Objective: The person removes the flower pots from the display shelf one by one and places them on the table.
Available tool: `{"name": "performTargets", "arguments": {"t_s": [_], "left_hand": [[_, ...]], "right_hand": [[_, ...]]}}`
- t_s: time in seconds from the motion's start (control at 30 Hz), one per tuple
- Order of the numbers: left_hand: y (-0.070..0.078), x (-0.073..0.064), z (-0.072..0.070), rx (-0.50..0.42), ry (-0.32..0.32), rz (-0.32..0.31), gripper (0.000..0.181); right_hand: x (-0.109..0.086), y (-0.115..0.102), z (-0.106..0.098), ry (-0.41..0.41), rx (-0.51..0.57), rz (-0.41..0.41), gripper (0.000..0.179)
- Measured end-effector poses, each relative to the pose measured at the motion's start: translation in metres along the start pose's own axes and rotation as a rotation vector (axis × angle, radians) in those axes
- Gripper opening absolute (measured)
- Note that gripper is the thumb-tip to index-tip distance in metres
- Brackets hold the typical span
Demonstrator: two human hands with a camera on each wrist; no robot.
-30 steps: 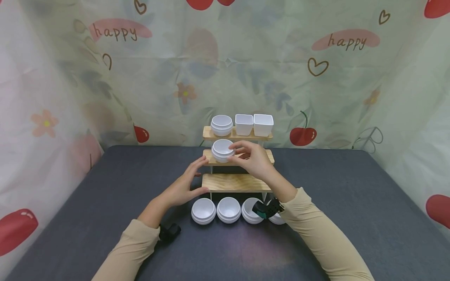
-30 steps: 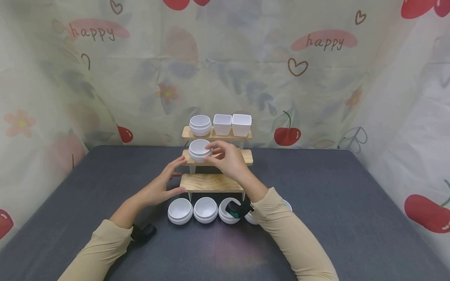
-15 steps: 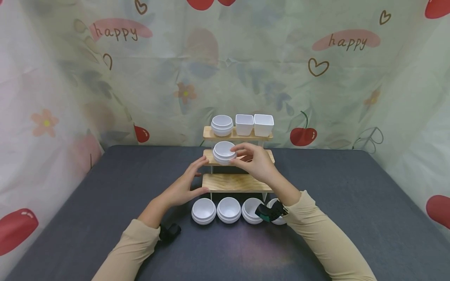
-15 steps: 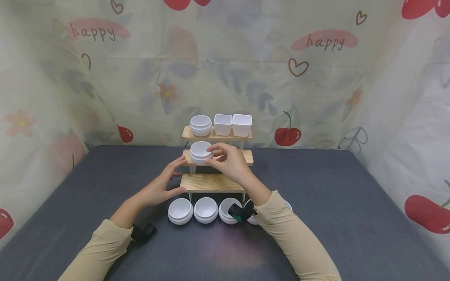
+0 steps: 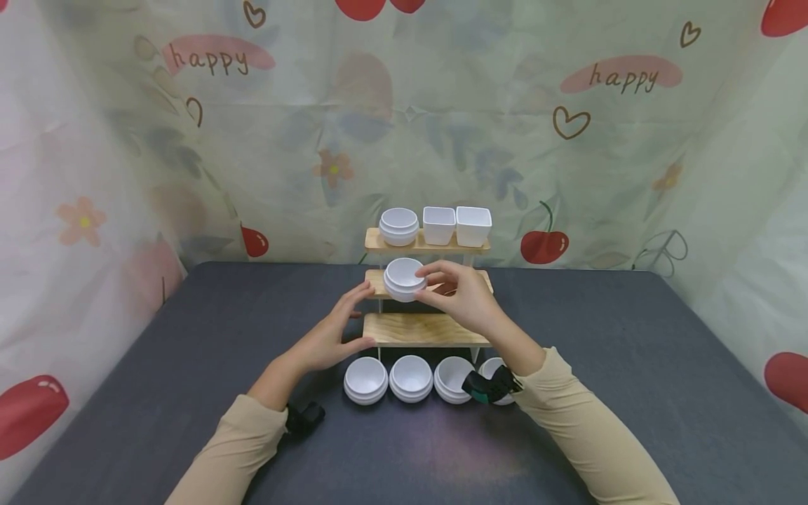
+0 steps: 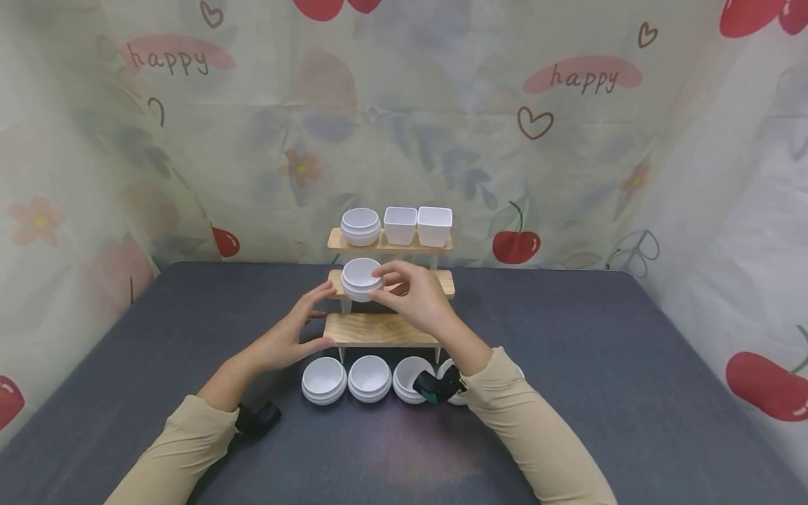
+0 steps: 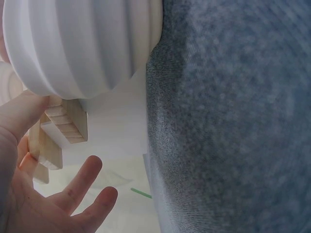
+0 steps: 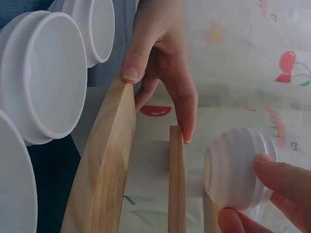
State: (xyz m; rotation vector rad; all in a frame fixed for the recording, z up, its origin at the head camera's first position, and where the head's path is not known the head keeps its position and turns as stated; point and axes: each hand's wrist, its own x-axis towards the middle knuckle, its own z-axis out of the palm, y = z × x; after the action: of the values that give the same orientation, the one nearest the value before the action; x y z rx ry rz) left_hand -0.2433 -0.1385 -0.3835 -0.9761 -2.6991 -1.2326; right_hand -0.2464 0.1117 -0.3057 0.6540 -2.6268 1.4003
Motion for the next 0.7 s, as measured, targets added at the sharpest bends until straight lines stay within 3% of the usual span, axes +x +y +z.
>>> {"name": "performTargets", "arguments": {"t_s": [0.7], "left_hand": [[-0.0012,0.0000,-0.0001,-0.008,0.001,0.014,0.081]], "right_hand": [[-0.0100,0.0008,-0.0014,-0.025,0.047,-0.028,0.029]]}}
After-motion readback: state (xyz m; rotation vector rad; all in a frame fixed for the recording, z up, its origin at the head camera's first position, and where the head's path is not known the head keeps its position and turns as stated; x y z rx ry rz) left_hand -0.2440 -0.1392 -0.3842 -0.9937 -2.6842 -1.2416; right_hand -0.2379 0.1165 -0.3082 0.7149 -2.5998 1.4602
